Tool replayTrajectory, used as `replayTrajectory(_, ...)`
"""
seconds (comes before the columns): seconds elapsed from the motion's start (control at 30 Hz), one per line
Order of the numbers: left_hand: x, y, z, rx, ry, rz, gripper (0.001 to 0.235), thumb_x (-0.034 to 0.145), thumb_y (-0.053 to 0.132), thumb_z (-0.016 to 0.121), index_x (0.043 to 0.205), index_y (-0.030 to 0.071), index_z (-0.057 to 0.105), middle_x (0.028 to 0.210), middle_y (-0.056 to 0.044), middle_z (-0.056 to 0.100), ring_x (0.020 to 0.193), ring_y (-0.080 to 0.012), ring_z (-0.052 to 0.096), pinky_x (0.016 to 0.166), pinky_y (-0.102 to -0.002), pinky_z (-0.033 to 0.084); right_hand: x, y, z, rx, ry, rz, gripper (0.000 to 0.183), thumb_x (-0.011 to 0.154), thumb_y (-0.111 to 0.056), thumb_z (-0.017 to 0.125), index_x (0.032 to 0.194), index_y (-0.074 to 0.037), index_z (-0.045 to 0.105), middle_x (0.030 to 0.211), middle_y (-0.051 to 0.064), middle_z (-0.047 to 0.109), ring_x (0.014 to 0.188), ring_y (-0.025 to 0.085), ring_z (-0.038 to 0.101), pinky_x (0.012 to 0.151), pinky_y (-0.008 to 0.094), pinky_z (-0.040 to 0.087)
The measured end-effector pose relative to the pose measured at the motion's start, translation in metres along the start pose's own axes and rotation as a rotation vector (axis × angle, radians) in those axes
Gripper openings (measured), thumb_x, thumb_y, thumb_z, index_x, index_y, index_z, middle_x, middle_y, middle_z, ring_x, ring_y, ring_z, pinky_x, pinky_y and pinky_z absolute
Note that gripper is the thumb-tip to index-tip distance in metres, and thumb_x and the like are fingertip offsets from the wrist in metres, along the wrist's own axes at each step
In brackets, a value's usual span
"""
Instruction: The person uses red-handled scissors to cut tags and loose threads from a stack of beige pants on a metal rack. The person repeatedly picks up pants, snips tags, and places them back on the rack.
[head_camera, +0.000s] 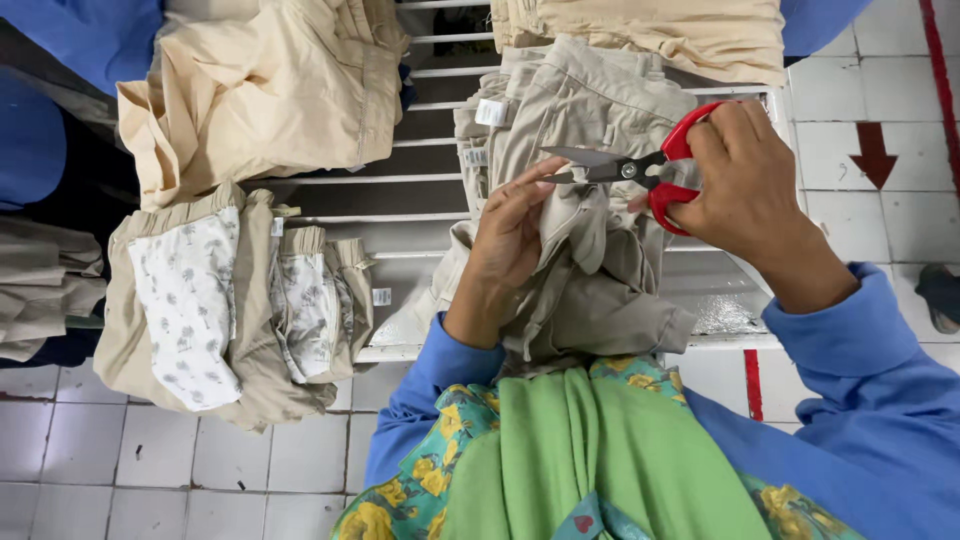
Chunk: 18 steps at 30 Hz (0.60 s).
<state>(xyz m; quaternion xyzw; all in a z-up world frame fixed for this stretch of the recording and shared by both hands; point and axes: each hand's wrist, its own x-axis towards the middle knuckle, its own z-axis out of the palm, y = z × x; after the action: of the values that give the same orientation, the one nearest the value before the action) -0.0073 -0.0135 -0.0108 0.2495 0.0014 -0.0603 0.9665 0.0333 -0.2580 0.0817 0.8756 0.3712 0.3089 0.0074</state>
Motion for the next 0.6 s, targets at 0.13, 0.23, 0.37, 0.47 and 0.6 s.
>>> replayTrajectory(0.13, -0.003, 0.001, 0.000, -0.001, 0.058, -0.003, 0.031, 0.094, 0.000, 0.067, 0.124, -0.007, 0.068, 0.108, -0.018, 0.076, 0.093, -0.0211, 0.075, 0.081, -0.026, 0.061, -0.011, 0.001, 0.010, -0.066, 0.087, -0.046, 0.078, 0.095, -0.082, 0.068, 0.089, -0.005, 0.062, 0.091, 0.009, 0.053, 0.084, 0.026, 0.058, 0.069, 0.032, 0.047)
replayTrajectory(0.23, -0.009, 0.017, 0.009, 0.057, -0.047, -0.022, 0.028, 0.096, 0.007, 0.068, 0.121, -0.006, 0.069, 0.111, -0.015, 0.075, 0.099, -0.0207, 0.074, 0.083, -0.026, 0.060, -0.022, 0.004, 0.017, 0.025, 0.116, -0.001, 0.073, 0.089, -0.074, 0.093, 0.083, -0.007, 0.065, 0.080, 0.004, 0.055, 0.074, 0.021, 0.054, 0.063, 0.030, 0.040)
replayTrajectory(0.37, -0.047, 0.055, 0.009, 0.888, -0.505, 0.330, 0.039, 0.096, 0.002, 0.065, 0.134, 0.005, 0.063, 0.114, -0.009, 0.061, 0.103, -0.0218, 0.059, 0.090, -0.035, 0.048, -0.033, 0.021, 0.038, 0.913, 0.093, 0.629, 0.038, 0.092, -0.016, 0.078, 0.084, -0.001, 0.043, 0.090, 0.013, 0.043, 0.087, 0.024, 0.048, 0.076, 0.040, 0.050)
replayTrajectory(0.47, -0.103, 0.080, 0.006, 1.667, -0.630, 0.483, 0.050, 0.099, -0.008, 0.054, 0.147, 0.003, 0.044, 0.096, -0.010, 0.052, 0.081, -0.0234, 0.049, 0.070, -0.037, 0.046, -0.034, 0.052, 0.068, 1.084, 0.037, 0.907, 0.013, 0.104, 0.005, 0.064, 0.099, -0.003, 0.056, 0.116, 0.016, 0.064, 0.109, 0.024, 0.070, 0.092, 0.038, 0.067)
replayTrajectory(0.6, -0.155, 0.062, -0.065, 1.922, -0.606, 0.346, 0.057, 0.079, -0.015, 0.059, 0.130, 0.009, 0.067, 0.083, -0.003, 0.053, 0.074, -0.0234, 0.048, 0.069, -0.037, 0.043, -0.041, 0.104, 0.150, 0.943, -0.150, 0.989, 0.022, 0.092, -0.003, 0.067, 0.113, -0.009, 0.066, 0.127, 0.010, 0.072, 0.102, 0.016, 0.068, 0.077, 0.026, 0.057)
